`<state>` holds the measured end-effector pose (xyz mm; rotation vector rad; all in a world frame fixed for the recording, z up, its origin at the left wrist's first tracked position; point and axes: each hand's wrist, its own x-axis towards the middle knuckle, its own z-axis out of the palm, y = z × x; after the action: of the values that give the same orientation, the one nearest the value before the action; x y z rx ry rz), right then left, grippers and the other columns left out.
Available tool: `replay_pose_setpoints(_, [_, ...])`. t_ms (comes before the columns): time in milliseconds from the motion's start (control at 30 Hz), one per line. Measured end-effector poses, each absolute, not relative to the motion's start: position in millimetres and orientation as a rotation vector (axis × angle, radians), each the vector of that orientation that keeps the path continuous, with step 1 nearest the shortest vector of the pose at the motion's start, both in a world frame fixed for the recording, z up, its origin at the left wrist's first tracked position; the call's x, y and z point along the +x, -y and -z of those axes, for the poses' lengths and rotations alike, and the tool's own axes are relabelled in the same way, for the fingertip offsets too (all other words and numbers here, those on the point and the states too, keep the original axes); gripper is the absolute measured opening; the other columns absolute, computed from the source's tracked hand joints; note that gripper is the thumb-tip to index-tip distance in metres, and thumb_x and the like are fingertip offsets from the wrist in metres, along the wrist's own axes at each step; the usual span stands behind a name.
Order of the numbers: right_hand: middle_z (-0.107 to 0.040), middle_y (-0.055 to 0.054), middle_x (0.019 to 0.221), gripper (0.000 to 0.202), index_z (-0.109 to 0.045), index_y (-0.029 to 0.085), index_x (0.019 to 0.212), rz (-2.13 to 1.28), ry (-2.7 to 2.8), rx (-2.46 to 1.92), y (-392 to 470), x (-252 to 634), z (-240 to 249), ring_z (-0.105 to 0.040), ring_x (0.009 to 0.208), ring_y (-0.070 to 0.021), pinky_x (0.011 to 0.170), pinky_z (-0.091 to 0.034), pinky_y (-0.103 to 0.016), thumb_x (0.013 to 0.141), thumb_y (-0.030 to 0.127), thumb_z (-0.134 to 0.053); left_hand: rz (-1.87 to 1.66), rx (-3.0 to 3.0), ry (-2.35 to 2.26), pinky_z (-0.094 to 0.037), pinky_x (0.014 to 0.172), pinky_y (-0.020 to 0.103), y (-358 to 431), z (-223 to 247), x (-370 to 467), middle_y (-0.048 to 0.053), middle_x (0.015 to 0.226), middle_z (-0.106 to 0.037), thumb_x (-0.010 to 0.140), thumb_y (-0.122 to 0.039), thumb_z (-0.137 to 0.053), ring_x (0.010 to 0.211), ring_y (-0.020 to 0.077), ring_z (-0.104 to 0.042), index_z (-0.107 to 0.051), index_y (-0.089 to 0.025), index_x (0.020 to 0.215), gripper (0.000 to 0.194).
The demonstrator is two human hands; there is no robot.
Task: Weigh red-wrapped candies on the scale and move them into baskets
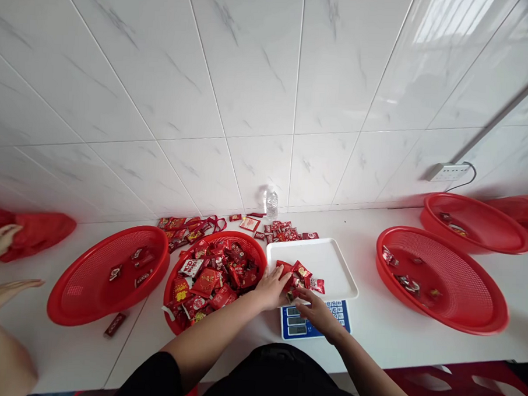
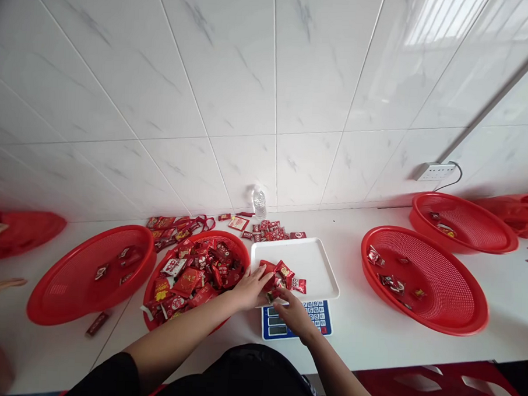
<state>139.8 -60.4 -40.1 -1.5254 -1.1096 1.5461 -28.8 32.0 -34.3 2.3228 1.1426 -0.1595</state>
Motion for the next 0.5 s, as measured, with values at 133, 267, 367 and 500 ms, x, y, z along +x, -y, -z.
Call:
replay_pose_setpoints(133, [-0.066, -0.006, 0.098, 0.032, -0.061, 0.024, 0.106, -1.191, 1.35, -1.728, 52, 155, 46, -0.062, 0.086, -0.0236, 0.078, -0.047, -0.038, 0.079, 0.036, -0.051, 0.129, 2.354, -1.135, -0.002, 0.108, 0.058, -28, 33, -34, 0.015, 0.151, -0.012, 0.07, -0.055, -0.063, 0.139, 0.0343, -0.006, -0.022, -0.024, 0.143, 0.089])
replay_pose_setpoints(267, [-0.054, -0.008, 0.125, 0.041, -0.056, 0.025, 0.117, -0.872, 1.53, -1.88, 45, 173, 57, -0.044, 0.119, -0.0283, 0.096, -0.035, -0.04, 0.077, 0.022, -0.051, 0.122, 2.379, -1.05, -0.002, 0.109, 0.057, -18, 34, -34, 0.012, 0.152, -0.007, 0.064, -0.058, -0.067, 0.139, 0.0334, -0.002, -0.018, -0.028, 0.144, 0.099])
replay_pose_setpoints(367, [-0.051, -0.008, 0.13, 0.047, -0.053, 0.023, 0.121, -0.714, 1.703, -1.967, 42, 180, 66, -0.036, 0.125, -0.0283, 0.099, -0.032, -0.04, 0.075, 0.013, -0.049, 0.09, 2.346, -1.119, -0.004, 0.111, 0.053, -15, 38, -29, 0.012, 0.152, -0.011, 0.072, -0.056, -0.06, 0.139, 0.032, -0.004, -0.017, -0.024, 0.145, 0.091])
replay_pose_setpoints(500, [-0.059, -0.006, 0.12, 0.044, -0.057, 0.024, 0.117, -0.728, 1.726, -1.968, 39, 185, 72, -0.046, 0.116, -0.0256, 0.095, -0.036, -0.036, 0.077, 0.011, -0.046, 0.087, 2.365, -1.192, -0.006, 0.112, 0.051, -18, 46, -26, 0.009, 0.152, -0.013, 0.079, -0.038, -0.057, 0.14, 0.0292, -0.006, -0.021, -0.023, 0.144, 0.075])
